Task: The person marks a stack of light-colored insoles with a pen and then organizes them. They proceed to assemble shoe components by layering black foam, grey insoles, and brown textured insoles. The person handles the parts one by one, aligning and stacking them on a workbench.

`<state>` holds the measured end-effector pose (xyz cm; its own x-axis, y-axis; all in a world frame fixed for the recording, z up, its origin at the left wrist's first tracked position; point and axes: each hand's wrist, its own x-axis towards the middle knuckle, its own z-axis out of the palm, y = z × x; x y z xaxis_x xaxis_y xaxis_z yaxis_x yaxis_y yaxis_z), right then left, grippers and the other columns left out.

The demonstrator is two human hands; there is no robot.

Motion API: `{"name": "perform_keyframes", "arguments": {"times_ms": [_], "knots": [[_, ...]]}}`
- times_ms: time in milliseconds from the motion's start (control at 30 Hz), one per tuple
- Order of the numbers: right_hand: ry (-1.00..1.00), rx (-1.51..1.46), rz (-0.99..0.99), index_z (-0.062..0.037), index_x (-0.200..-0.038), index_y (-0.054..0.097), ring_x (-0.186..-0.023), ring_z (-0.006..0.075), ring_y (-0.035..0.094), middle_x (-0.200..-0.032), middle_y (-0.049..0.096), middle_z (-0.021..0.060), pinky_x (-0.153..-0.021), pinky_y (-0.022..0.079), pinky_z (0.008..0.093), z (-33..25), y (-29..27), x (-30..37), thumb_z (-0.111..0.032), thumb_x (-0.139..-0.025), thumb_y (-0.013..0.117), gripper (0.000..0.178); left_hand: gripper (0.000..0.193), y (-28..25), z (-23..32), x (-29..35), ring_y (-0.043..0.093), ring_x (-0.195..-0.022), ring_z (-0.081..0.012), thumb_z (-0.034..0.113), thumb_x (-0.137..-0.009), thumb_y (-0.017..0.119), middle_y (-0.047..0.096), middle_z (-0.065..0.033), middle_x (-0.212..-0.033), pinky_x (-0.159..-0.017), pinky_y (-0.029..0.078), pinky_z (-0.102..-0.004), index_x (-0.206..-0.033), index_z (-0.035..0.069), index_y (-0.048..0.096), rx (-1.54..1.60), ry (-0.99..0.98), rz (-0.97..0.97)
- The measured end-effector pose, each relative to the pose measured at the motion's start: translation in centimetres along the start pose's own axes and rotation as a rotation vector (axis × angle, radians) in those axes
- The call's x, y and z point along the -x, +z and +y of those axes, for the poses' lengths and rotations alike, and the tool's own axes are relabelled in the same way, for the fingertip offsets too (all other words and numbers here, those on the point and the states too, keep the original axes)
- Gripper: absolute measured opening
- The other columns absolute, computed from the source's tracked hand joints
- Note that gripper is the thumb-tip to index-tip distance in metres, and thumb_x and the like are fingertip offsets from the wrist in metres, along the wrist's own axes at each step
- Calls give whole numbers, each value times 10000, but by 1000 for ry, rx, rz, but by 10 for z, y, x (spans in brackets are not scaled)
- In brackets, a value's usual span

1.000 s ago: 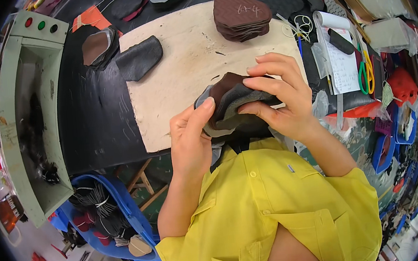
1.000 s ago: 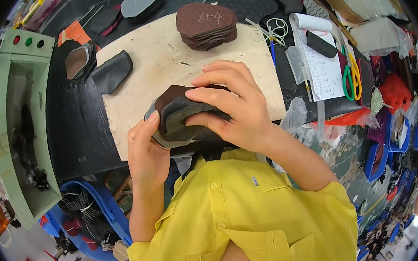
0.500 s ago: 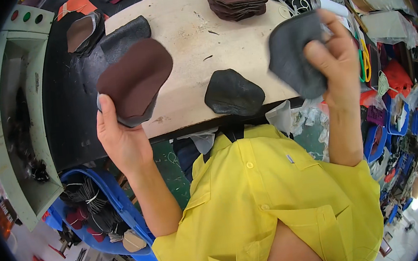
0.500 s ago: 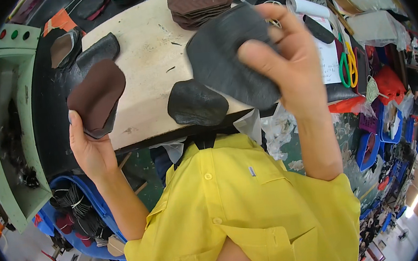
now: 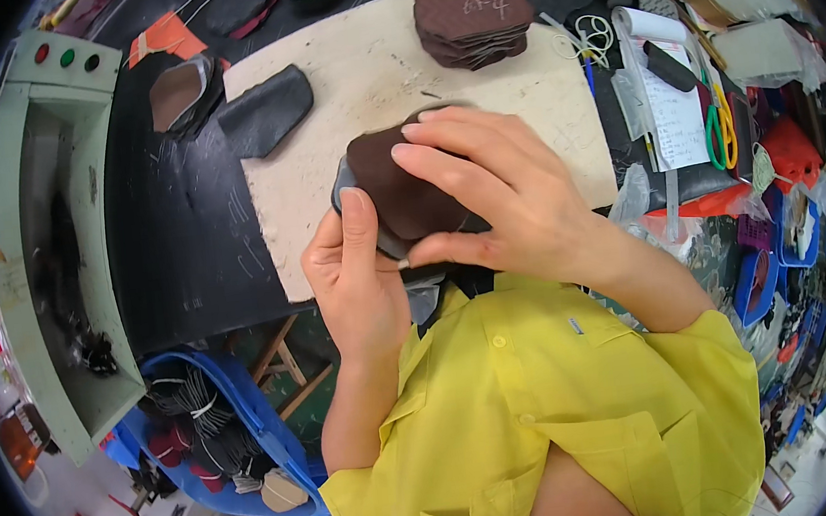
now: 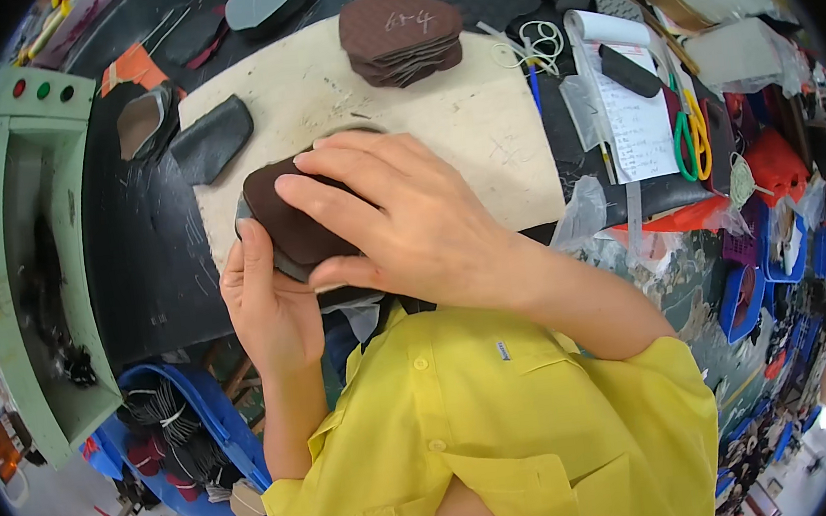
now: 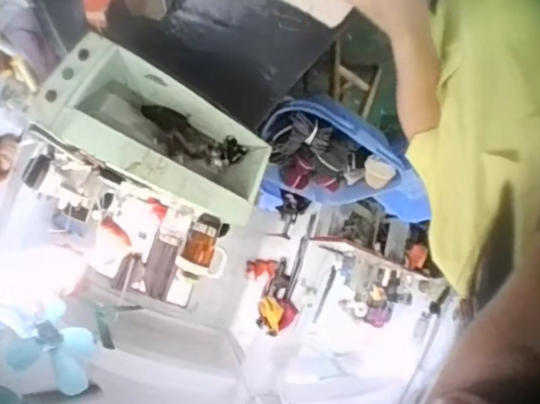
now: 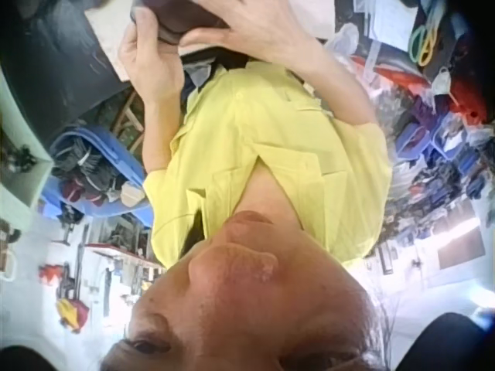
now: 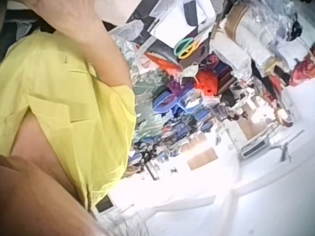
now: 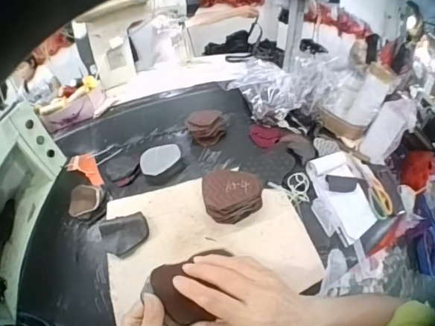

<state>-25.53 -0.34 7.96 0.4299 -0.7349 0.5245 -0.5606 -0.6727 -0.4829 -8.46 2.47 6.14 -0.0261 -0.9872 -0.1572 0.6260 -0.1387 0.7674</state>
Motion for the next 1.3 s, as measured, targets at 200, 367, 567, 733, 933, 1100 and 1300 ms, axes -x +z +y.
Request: {"name": "perform_keyframes", "arguments": {"times_ms": [200,367,567,733,933,1100,1300], "knots": [[114,-175,-76,-35,-1271,551,-1093,341,585,-1252,578,178,-931,470,401,3,-12,3,-170,-724,766,604,311,10,7,-11,666,-956,-160,222,-1029,463,679,-102,-1094,-824,541,-292,-1134,-24,622,57,-128,-58],[707,-869,142,32,-1188,599,-933,90,617,-1039,683,75,-812,483,246,18,-24,3,-113,-940,606,287,281,15,8,-14,667,-961,-167,181,-1015,493,679,-104,-1090,-843,535,-294,-1140,-35,620,-20,-128,-13],[661,-1074,331,11,-1166,564,-847,40,595,-962,662,6,-778,492,203,51,-55,7,-90,-954,595,237,232,-18,36,-31,653,-940,-139,131,-991,538,684,-92,-1049,-841,512,-271,-1097,-47,643,-202,17,156],[734,-956,128,-1,-1126,599,-792,12,568,-867,636,-22,-696,476,180,48,-63,21,-57,-918,636,218,268,-38,53,-32,657,-958,-163,166,-1008,506,675,-107,-1079,-846,520,-299,-1132,-42,622,-157,126,164],[375,-75,-91,-6,-1106,620,-837,252,647,-940,664,121,-741,513,296,36,-6,32,-40,-783,728,342,260,-26,38,-22,651,-982,-176,153,-1005,508,670,-111,-1087,-863,521,-313,-1135,-45,615,-136,72,222],[183,-41,232,-36,-984,678,-750,251,648,-855,648,96,-634,530,319,12,-15,14,-15,-707,753,287,300,6,10,-17,623,-1012,-150,104,-995,526,654,-105,-1137,-887,496,-278,-1225,-82,578,-235,110,110],[170,-152,202,-34,-892,664,-691,248,645,-822,642,66,-585,533,321,-2,-18,-5,-25,-724,720,177,373,41,-7,-2,593,-889,-100,39,-993,478,653,-71,-1086,-787,476,-225,-1346,-80,481,-504,117,-1]]}}
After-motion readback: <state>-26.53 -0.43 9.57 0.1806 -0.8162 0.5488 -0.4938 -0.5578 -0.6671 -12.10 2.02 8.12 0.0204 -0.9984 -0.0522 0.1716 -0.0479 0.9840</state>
